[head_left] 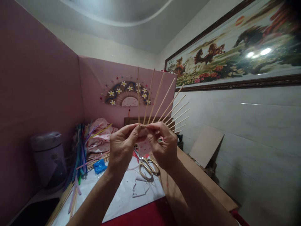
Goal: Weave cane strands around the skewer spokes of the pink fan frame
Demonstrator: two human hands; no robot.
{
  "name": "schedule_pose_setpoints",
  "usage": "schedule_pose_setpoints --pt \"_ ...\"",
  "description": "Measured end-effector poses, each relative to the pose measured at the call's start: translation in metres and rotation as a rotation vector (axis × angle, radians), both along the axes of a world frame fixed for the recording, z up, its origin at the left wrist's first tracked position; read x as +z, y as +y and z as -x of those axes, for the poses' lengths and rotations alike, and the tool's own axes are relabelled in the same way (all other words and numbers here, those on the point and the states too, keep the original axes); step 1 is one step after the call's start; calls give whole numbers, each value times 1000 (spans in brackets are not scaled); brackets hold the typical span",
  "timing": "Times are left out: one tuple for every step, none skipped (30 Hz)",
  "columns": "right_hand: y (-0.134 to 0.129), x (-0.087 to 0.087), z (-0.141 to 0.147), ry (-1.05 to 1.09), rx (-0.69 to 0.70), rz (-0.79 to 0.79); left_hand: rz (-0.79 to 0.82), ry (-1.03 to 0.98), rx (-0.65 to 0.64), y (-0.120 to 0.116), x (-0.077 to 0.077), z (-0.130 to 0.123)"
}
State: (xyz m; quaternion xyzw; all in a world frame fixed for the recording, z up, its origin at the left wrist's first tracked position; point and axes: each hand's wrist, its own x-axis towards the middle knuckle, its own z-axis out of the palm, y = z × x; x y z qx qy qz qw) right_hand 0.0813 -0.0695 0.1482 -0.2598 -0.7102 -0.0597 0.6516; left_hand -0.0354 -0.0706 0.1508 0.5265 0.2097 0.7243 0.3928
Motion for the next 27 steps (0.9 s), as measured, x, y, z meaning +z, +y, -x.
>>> schedule_pose_setpoints --pt "-1 0 -1 -17 1 -11 4 5 -3 -1 0 -1" --pt "-1 1 -2 -39 -1 -28 9 9 -3 -2 0 -2" --pt "-1 1 -3 -63 -9 -48 13 13 1 -3 0 -2" --pt "-1 2 -4 -90 -24 -69 15 17 6 -4 0 -3" --pt "-2 3 -5 -120 -47 -89 13 22 9 -4 0 -4" --pt "-2 4 -6 -151 -76 -108 7 28 11 -5 0 -4" --pt "-2 5 -7 -185 -110 -122 -2 35 11 -5 0 -4" --pt "-2 6 -8 -223 -143 -136 -10 42 10 -6 -1 -4" --pt "-2 8 -9 -265 -177 -146 -17 48 8 -6 -1 -4" --pt "-2 9 -10 -310 -208 -155 -24 51 7 -6 -1 -4" --pt "-3 10 -11 -353 -236 -165 -32 51 7 -6 -2 -4" --pt "-3 12 -12 -392 -261 -175 -39 52 8 -5 -2 -4" --pt "-4 13 -12 -427 -282 -186 -49 52 10 -5 -3 -4" --pt "-4 15 -13 -455 -302 -198 -59 53 13 -4 -4 -3" --pt "-5 16 -13 -478 -323 -208 -67 56 15 -4 -4 -3" --pt "-6 18 -13 -500 -346 -219 -72 58 15 -3 -4 -3" --pt "-7 19 -13 -522 -374 -233 -75 62 14 -3 -5 -3" --pt "-7 20 -13 -544 -402 -247 -78 66 14 -3 -5 -2" --pt "-8 21 -13 -565 -424 -261 -81 71 14 -3 -5 -2" --pt "-8 22 -14 -581 -440 -271 -87 76 14 -3 -5 -2" --pt "-8 22 -13 -591 -448 -277 -95 82 16 -3 -5 -2" --pt "-8 22 -13 -593 -450 -281 -102 88 15 -3 -5 -2" --pt "-8 21 -13 -588 -451 -283 -106 94 12 -3 -5 -1" --pt "-8 21 -12 -579 -456 -284 -109 100 8 -3 -5 -1" --pt "-7 20 -10 -567 -463 -286 -111 106 7 -3 -5 -1" --pt "-6 20 -9 -557 -466 -286 -112 111 10 -3 -5 -1" --pt "-5 20 -8 -543 -459 -281 -111 114 15 -2 -5 -1"
